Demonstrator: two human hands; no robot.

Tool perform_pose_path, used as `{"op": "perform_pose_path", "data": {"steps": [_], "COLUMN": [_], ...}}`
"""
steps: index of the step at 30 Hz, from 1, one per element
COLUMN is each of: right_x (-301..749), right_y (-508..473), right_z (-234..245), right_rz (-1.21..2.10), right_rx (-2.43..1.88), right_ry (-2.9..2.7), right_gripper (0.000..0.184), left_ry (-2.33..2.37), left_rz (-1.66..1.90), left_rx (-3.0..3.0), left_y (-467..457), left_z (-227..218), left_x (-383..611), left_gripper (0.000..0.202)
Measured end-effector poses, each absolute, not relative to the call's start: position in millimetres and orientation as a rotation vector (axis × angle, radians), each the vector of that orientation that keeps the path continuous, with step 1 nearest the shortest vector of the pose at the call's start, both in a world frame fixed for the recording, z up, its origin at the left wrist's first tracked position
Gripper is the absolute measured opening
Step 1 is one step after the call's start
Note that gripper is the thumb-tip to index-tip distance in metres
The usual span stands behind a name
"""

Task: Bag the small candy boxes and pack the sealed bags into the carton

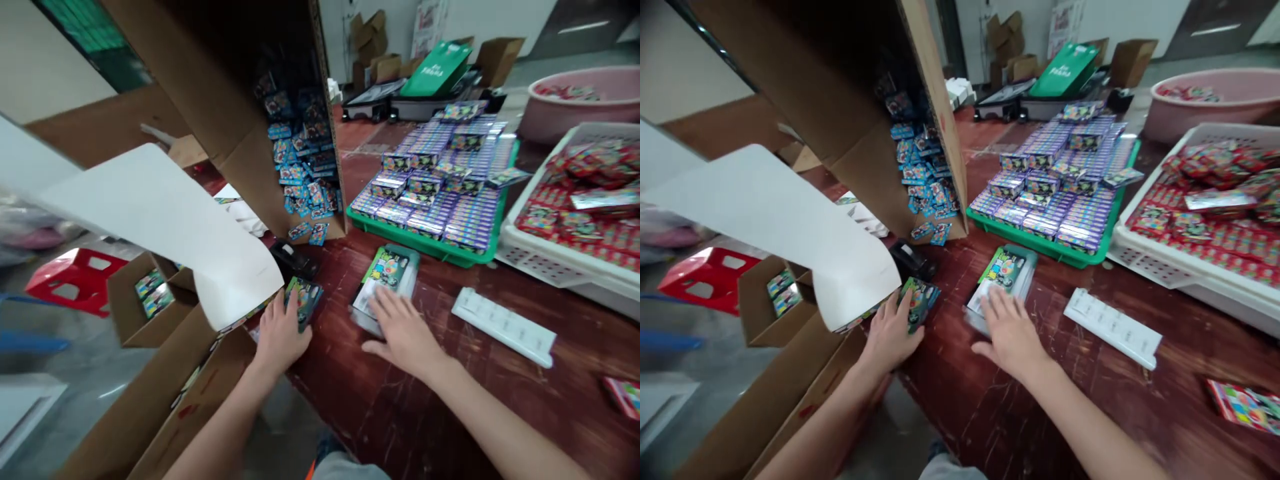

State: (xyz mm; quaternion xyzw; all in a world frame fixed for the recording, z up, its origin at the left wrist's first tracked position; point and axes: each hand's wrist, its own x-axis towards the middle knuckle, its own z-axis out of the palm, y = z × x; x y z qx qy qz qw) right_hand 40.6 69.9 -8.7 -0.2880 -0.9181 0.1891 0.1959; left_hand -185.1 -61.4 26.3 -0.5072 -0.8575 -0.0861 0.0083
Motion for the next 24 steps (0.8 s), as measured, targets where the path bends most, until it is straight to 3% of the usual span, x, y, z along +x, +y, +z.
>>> {"op": "perform_pose_path", "data": {"steps": [3,6,9,11,15,19,24], "right_x": [67.2,101.1,135.6,158.0,193.5,216.4,235.7], "right_y": [54.4,32.7,11.3,2.2,8.3,31.3,38.8], "right_z": [-25.8,-13.8,13.5,27.1,35.2,41.9,60.3], "right_rz": [0.487,0.505,0.499,0.539,0.565,0.514,0.637], "right_rx": [-0.637,-0.587,-0.507,-0.431,-0.808,-1.324,-1.415], "right_ry": [-2.549,-2.294,-2.227,-2.348,-2.389,-2.127,-2.066], "right_gripper": [0.025,0.021,0.022,0.019,0.053,0.045,0.032], "left_ry": [-2.566,-2.716,-3.189,-3.373,-2.984,-2.441,-2.320], "left_rz": [-0.577,-1.412,-2.347,-2.622,-2.370,-1.863,-1.364], "left_rx": [-1.738,-1.813,-1.574,-1.548,-2.518,-3.285,-3.559], "left_y": [-51.7,-30.5,-3.5,11.4,24.2,25.0,26.7], "left_z": [21.4,24.4,30.2,32.1,31.8,33.0,34.7], "left_x": [-179.3,-138.9,-94.9,-68.7,-17.8,18.8,27.3], "left_gripper": [0.055,0.047,0.059,0.057,0.044,0.047,0.050]}}
